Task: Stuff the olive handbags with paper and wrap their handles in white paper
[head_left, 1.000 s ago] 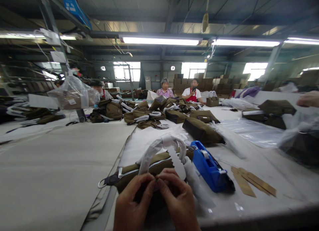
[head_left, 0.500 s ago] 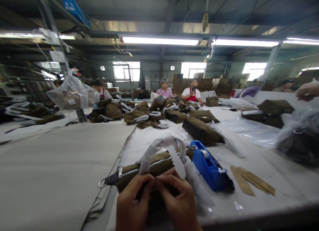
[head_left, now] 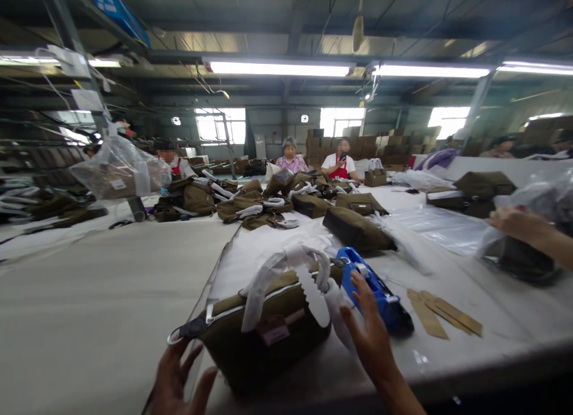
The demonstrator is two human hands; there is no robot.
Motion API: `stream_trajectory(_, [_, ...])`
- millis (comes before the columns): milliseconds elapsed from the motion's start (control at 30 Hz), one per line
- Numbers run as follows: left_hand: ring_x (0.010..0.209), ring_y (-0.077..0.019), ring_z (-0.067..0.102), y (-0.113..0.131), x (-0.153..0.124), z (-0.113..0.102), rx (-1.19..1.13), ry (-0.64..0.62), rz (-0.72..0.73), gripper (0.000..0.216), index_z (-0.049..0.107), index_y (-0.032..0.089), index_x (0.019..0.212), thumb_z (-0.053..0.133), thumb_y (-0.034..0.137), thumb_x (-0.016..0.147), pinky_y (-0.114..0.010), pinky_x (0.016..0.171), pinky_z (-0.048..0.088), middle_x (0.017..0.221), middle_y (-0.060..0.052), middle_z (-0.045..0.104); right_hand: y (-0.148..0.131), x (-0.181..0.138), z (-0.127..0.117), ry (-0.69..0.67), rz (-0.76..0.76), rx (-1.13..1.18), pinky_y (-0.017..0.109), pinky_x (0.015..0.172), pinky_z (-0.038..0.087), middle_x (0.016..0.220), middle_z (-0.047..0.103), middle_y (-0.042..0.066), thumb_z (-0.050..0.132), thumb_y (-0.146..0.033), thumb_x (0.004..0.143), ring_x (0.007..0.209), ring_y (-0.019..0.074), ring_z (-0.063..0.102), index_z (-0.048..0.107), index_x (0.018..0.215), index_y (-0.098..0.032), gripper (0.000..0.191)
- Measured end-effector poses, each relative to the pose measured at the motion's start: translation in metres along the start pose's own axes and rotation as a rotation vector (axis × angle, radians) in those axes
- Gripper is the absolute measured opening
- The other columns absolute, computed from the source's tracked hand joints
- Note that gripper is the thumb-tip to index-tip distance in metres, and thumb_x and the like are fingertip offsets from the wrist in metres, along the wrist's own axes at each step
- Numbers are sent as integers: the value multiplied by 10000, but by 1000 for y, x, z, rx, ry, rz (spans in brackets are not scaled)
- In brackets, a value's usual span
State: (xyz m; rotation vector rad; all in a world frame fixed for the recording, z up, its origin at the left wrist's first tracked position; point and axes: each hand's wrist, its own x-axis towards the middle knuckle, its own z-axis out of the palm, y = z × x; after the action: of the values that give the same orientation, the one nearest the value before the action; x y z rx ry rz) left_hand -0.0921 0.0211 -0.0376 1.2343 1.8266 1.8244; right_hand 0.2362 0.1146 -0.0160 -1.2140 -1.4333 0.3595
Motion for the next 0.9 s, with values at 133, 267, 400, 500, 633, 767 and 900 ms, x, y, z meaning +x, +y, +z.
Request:
stream_trajectory(133, [1329,-330,556,14,9,26,59,-281,-51,709,514,206,1397,540,695,883,-453,1093,492,1378,-132,635,-1,11,13,-234,25,25,523,1197,304,1608,333,145,434,-571,998,1501,309,288,205,1610,-177,763])
stream_trajectory(267, [1320,-309,570,47,28,27,204,-275,-32,622,629,212,1311,401,664,949,-472,1114,463,1331,-98,679,-31,29,-10,-231,32,-321,532,1062,451,1441,548,202,386,-603,1001,1309,370,551,389,1549,-139,718])
stream_trajectory(400, [1149,-328,690,58,43,14,487,-602,-28,566,737,249,1141,374,642,953,-478,999,551,1140,-81,771,-52,45,-29,-263,55,-706,488,843,529,1051,751,194,460,-610,969,918,364,725,681,1309,-189,584])
stream_trajectory(500, [1032,-370,731,63,49,14,786,-553,29,520,712,185,1157,433,573,955,-533,917,570,1138,-147,761,-65,51,-19,-290,-142,-695,491,1017,466,1423,579,157,589,-423,943,1225,366,607,619,1384,-216,488])
stream_trajectory(633, [1265,-298,618,85,56,32,711,-477,415,452,619,182,1318,415,431,1000,-482,1050,514,1400,-124,625,-86,42,10,-655,-401,-443,522,1217,260,1469,546,94,612,-348,952,1396,319,464,577,1425,-232,488])
stream_trajectory(767, [1386,-222,504,103,55,66,530,-790,678,444,546,216,1427,440,346,1015,-418,1147,443,1484,-78,549,-96,28,26,-799,-350,-341,520,1195,324,1496,490,145,567,-390,973,1398,344,461,553,1444,-158,525])
stream_trajectory(900, [1381,-282,505,93,45,85,590,-941,798,492,511,190,1454,438,418,1025,-529,1140,439,1492,-104,517,-93,36,24,-863,-322,-302,383,1136,425,1328,663,80,437,-260,1024,1267,234,604,656,1341,-219,388])
